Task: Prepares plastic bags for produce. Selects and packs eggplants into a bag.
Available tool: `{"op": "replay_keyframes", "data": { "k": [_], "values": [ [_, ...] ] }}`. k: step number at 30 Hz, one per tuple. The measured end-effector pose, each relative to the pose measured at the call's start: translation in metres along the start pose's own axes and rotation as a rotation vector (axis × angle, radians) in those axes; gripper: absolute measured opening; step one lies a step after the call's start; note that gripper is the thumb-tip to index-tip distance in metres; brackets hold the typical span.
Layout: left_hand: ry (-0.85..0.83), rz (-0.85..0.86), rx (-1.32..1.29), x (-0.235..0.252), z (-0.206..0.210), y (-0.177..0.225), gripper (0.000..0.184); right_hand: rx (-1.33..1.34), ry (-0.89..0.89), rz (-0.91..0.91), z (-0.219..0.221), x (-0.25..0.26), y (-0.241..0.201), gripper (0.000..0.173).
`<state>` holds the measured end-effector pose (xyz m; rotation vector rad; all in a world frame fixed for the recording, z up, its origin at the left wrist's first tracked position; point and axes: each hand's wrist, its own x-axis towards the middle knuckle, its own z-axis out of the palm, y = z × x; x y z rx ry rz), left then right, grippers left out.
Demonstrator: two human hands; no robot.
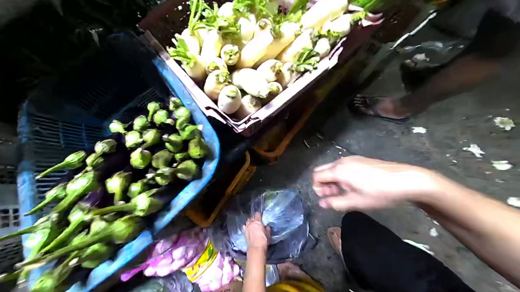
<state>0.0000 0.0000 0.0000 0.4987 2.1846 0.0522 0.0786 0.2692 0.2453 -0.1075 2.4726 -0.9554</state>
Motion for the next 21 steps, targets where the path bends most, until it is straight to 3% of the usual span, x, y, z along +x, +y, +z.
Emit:
{"op": "replay_keyframes", "data": {
  "k": [2, 6, 8, 10, 11, 13, 15, 19, 21],
  "values": [
    [0.004, 0.009, -0.027, 0.010, 0.009, 0.002, 0.054, -0.037, -0.083, 0.274, 0.049, 0.058, 0.063, 0.041],
    [0.223, 0.083, -0.187, 0.031, 0.044, -0.022, 0.046, 0.008, 0.411, 0.284, 0.104, 0.135, 0.148, 0.038],
    [0.419, 0.181, -0.267, 0.038, 0.064, -0.034, 0.042, -0.115, 0.512, 0.257, 0.111, 0.169, 0.177, 0.060],
    [0.523, 0.233, -0.302, 0.040, 0.080, -0.037, 0.042, -0.224, 0.383, 0.306, 0.103, 0.195, 0.210, 0.093],
    [0.539, 0.242, -0.300, 0.039, 0.085, -0.038, 0.042, -0.259, 0.351, 0.317, 0.100, 0.204, 0.231, 0.098],
    [0.546, 0.222, -0.286, 0.036, 0.089, -0.039, 0.044, -0.343, 0.345, 0.278, 0.093, 0.212, 0.274, 0.088],
    [0.569, 0.202, -0.269, 0.034, 0.093, -0.037, 0.043, -0.379, 0.376, 0.200, 0.088, 0.210, 0.303, 0.067],
    [0.505, 0.093, -0.204, 0.035, 0.084, -0.026, 0.036, -0.409, 0.379, 0.160, 0.084, 0.214, 0.304, 0.054],
    [0.605, 0.153, -0.293, 0.031, 0.083, -0.031, 0.025, -0.395, 0.342, 0.194, 0.095, 0.207, 0.296, 0.051]
  ]
}}
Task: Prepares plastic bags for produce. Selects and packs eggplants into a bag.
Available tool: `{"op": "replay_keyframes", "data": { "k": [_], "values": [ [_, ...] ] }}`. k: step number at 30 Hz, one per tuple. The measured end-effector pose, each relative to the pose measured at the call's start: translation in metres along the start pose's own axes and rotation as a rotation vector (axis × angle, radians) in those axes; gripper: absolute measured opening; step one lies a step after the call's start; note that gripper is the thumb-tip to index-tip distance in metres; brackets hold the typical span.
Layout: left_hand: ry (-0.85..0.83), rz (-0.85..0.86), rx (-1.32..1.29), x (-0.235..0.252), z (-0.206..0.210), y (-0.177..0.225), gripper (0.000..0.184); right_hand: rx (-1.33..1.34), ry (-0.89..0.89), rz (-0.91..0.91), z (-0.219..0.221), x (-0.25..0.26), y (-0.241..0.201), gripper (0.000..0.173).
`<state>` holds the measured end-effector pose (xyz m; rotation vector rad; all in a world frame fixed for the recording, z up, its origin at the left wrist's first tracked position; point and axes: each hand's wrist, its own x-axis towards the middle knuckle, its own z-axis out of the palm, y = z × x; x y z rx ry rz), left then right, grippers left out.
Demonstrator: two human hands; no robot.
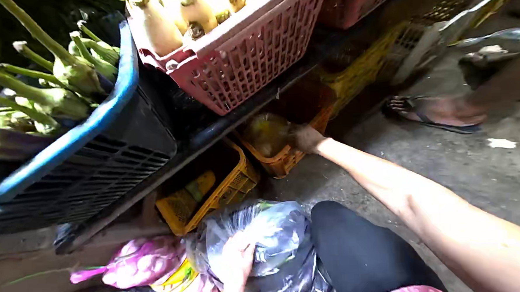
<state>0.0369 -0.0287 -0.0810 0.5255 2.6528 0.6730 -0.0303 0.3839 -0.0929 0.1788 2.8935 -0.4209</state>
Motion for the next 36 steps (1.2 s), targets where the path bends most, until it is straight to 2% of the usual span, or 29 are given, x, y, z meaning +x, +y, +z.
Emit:
{"op": "replay_keyframes", "data": {
  "k": [2, 5, 10, 12, 14, 16, 18, 20, 23, 26, 29, 31, 33, 36],
  "values": [
    [0.122, 0.017, -0.128, -0.010, -0.009, -0.005, 0.021, 0.009, -0.057, 0.010, 0.015, -0.027, -0.011, 0.047],
    [0.185, -0.027, -0.257, -0.020, -0.012, -0.010, 0.024, 0.038, -0.039, -0.076, 0.029, -0.084, -0.019, 0.033],
    [0.139, -0.018, -0.319, -0.021, -0.009, -0.005, 0.028, 0.038, -0.045, -0.112, 0.031, -0.119, -0.009, 0.029],
    [0.140, 0.015, -0.309, -0.021, -0.008, -0.001, 0.028, 0.043, -0.139, -0.084, 0.021, -0.118, -0.011, 0.039],
    [0.122, 0.036, -0.310, -0.022, -0.007, -0.002, 0.027, 0.071, -0.284, -0.049, -0.001, -0.113, -0.030, 0.066],
    [0.045, 0.007, -0.274, -0.023, -0.015, 0.001, 0.026, 0.133, -0.215, -0.166, -0.017, -0.101, -0.063, 0.074],
    [0.001, -0.023, -0.227, -0.022, -0.026, 0.010, 0.027, 0.189, -0.051, -0.336, -0.022, -0.074, -0.112, 0.066],
    [0.003, -0.028, -0.221, -0.027, -0.033, 0.017, 0.026, 0.188, 0.057, -0.479, -0.009, -0.031, -0.157, 0.065],
    [-0.011, -0.060, -0.244, -0.047, -0.045, 0.026, 0.023, 0.025, -0.064, -0.461, 0.029, 0.034, -0.200, 0.075],
    [0.051, -0.042, -0.338, -0.073, -0.055, 0.017, 0.016, -0.069, -0.097, -0.428, 0.059, 0.068, -0.212, 0.059],
    [0.230, -0.099, -0.483, -0.096, -0.051, -0.006, 0.010, -0.012, -0.058, -0.475, 0.080, 0.048, -0.219, 0.049],
    [0.354, -0.213, -0.459, -0.094, -0.052, -0.008, 0.021, 0.027, -0.084, -0.495, 0.081, 0.024, -0.226, 0.048],
    [0.400, -0.278, -0.420, -0.082, -0.054, -0.001, 0.031, 0.093, -0.088, -0.521, 0.081, 0.008, -0.225, 0.047],
    [0.434, -0.262, -0.398, -0.062, -0.056, 0.006, 0.028, 0.403, -0.042, -0.536, 0.060, -0.006, -0.220, 0.047]
  ]
}}
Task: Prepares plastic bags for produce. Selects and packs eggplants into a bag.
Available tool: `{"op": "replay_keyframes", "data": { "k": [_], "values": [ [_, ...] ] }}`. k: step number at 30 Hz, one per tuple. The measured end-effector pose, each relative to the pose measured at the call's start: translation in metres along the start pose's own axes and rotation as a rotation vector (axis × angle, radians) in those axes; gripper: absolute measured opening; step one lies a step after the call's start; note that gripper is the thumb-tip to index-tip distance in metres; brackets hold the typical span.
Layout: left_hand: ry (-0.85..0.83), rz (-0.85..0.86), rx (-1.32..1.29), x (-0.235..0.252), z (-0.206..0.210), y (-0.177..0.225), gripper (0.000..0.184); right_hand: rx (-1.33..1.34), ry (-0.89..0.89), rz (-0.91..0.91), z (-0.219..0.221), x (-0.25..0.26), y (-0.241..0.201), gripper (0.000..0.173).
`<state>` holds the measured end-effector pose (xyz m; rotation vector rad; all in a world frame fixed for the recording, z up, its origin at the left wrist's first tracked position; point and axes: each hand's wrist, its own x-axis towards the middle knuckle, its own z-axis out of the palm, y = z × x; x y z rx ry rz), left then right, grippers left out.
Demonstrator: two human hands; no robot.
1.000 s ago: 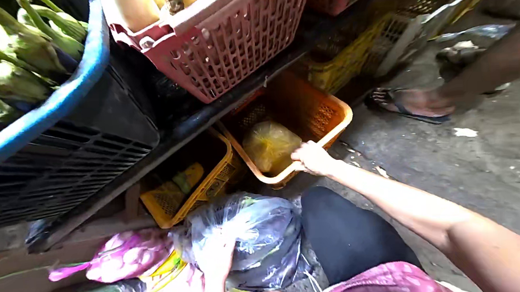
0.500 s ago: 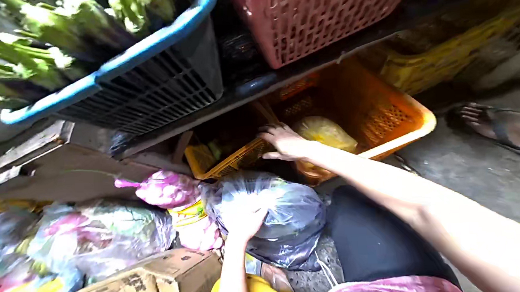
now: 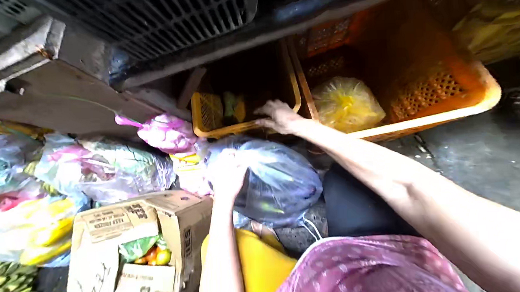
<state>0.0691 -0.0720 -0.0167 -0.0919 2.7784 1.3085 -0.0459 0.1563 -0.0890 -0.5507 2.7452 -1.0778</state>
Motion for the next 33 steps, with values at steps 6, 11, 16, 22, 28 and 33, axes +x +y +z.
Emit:
{"op": "replay_keyframes", "data": {
  "k": [6, 11, 16, 22, 28, 33],
  "values": [
    [0.038, 0.337, 0.170, 0.024, 0.008, 0.029, 0.061, 0.232, -0.291, 0.157, -0.012, -0.098, -0.040, 0.054],
    [0.225, 0.102, 0.114, -0.010, -0.005, 0.038, 0.042, 0.579, -0.025, 0.429, -0.017, -0.116, -0.012, 0.028],
    [-0.310, -0.096, 0.223, -0.013, 0.081, 0.019, 0.082, 0.755, -0.028, 0.510, -0.011, -0.112, -0.005, 0.028],
    [-0.327, -0.241, -0.105, -0.016, 0.087, 0.010, 0.034, 0.514, -0.192, 0.272, 0.001, -0.126, 0.011, 0.057],
    [-0.495, -0.288, 0.011, -0.028, 0.052, 0.008, 0.036, 0.334, 0.055, 0.127, 0.036, -0.148, -0.014, 0.033],
    [-0.468, -0.131, 0.101, -0.024, 0.062, 0.016, 0.048, 0.516, 0.264, 0.343, 0.034, -0.142, -0.028, 0.027]
  ]
}}
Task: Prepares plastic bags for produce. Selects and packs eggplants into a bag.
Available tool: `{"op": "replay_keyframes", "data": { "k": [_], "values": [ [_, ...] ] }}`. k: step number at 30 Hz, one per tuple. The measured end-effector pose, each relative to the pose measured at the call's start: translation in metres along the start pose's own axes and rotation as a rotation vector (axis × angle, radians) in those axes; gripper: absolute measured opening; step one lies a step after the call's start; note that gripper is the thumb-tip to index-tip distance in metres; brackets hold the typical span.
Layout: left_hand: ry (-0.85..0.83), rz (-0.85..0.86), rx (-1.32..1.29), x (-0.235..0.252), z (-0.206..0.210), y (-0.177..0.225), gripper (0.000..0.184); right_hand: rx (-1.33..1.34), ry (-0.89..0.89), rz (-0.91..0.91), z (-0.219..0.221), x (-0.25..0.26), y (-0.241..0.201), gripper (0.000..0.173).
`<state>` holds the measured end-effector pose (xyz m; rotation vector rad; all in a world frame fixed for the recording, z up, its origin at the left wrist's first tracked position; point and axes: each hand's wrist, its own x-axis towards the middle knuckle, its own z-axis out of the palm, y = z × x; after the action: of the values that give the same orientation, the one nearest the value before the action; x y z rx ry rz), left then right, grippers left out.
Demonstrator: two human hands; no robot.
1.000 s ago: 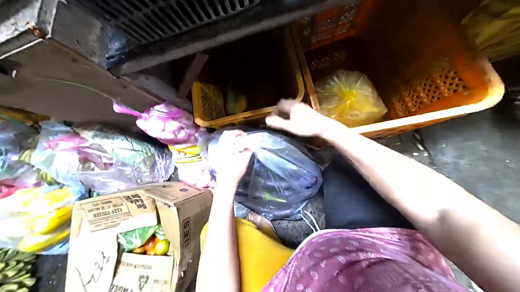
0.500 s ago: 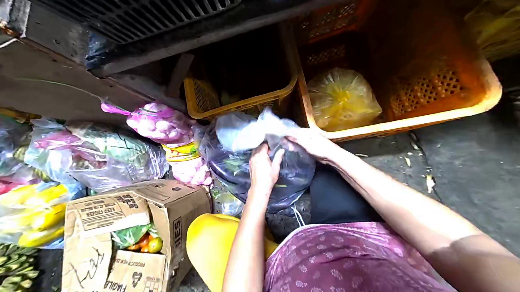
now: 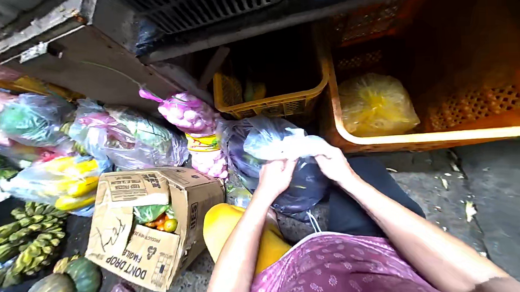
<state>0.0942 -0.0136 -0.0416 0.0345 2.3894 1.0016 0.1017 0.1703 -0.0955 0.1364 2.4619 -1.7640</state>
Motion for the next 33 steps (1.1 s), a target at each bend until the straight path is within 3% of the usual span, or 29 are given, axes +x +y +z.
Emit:
{"op": "replay_keyframes", "data": {
  "k": [5, 9, 12, 14, 16, 18, 20, 25, 28, 33],
  "values": [
    [0.344, 0.320, -0.366, -0.011, -0.006, 0.003, 0.033, 0.077, 0.054, -0.298, 0.005, 0.026, -0.054, 0.017],
    [0.437, 0.426, -0.554, -0.005, -0.014, 0.004, 0.027, 0.000, -0.131, -0.525, -0.003, 0.057, -0.082, 0.024],
    [0.323, 0.363, -0.574, 0.013, 0.001, 0.000, 0.029, -0.054, -0.159, -0.386, -0.010, 0.064, -0.057, 0.023],
    [0.241, 0.321, -0.559, 0.022, 0.013, 0.005, 0.030, -0.046, -0.156, -0.192, -0.022, 0.059, -0.032, 0.021],
    [0.215, 0.208, -0.538, 0.024, 0.012, 0.015, 0.029, 0.019, -0.260, -0.053, -0.035, 0.050, -0.022, 0.026],
    [0.160, 0.089, -0.535, 0.027, 0.007, 0.018, 0.029, 0.024, -0.438, -0.085, -0.043, 0.044, -0.017, 0.047],
    [0.120, 0.044, -0.590, 0.034, 0.010, 0.014, 0.026, -0.021, -0.481, -0.123, -0.040, 0.041, -0.016, 0.060],
    [0.165, 0.031, -0.730, 0.041, 0.022, 0.006, 0.025, 0.069, -0.388, -0.077, -0.033, 0.046, -0.001, 0.027],
    [0.191, 0.002, -0.800, 0.037, 0.022, 0.007, 0.022, 0.019, -0.438, -0.064, -0.030, 0.043, -0.004, 0.035],
    [0.226, 0.094, -0.774, 0.030, 0.024, 0.015, 0.022, 0.142, -0.291, -0.016, -0.016, 0.032, -0.003, 0.044]
  ]
}}
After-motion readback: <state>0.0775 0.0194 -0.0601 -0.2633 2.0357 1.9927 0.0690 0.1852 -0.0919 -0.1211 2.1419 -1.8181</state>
